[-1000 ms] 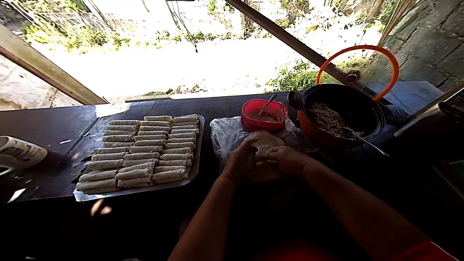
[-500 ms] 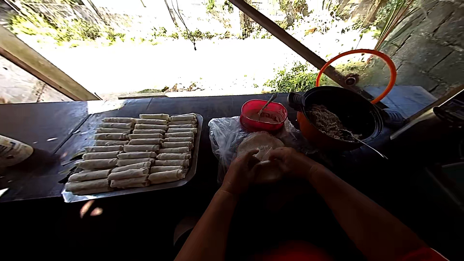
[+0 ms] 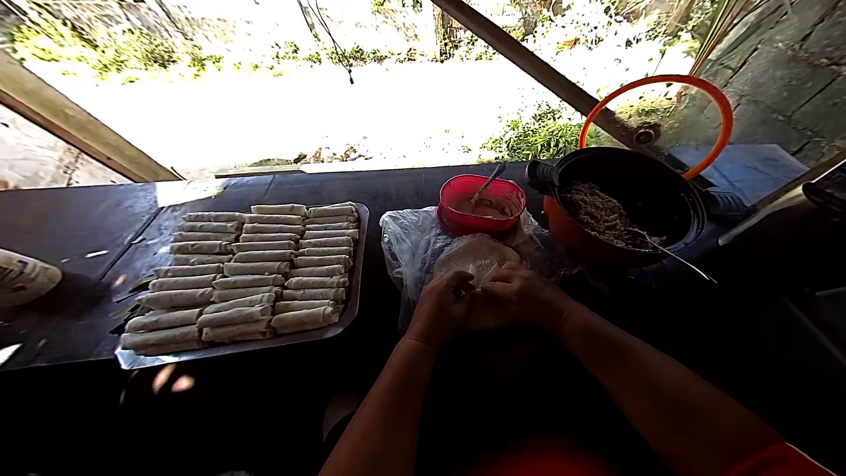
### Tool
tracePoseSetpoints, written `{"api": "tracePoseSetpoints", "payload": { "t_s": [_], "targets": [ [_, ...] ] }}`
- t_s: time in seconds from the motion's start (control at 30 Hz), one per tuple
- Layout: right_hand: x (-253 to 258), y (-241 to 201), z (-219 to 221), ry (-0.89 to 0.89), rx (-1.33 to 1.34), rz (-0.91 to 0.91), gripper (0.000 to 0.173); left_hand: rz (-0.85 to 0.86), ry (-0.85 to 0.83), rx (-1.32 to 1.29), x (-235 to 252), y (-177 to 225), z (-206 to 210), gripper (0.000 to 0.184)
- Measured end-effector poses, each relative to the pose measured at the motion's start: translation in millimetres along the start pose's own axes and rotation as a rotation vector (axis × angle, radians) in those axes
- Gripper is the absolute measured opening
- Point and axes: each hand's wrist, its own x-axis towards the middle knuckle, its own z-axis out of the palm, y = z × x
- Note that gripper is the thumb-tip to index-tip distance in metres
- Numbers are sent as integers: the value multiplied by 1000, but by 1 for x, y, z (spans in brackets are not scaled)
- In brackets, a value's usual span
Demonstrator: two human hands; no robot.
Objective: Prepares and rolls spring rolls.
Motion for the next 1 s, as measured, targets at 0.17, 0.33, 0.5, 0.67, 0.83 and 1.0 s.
{"api": "tracePoseSetpoints", "payload": {
  "t_s": [0.17,0.33,0.5,0.67,0.83,1.0],
  "targets": [
    [4,3,-3,-73,32,9,28,15,-24,-78,-3,-1,-5,50],
    [15,7,-13,-213,130,46,27,98,28,-90,-2,4,-7,60],
    [22,14,-17,-281,234,95,27,83,49,73,0,6,4,55],
    [26,21,-19,-302,276,86,26,83,76,130,-1,5,7,49],
    [16,23,-15,-210,296,82,26,74,104,169,-3,4,10,44],
    [22,21,-17,-262,302,121,25,174,121,106,-5,3,7,57]
  ]
}}
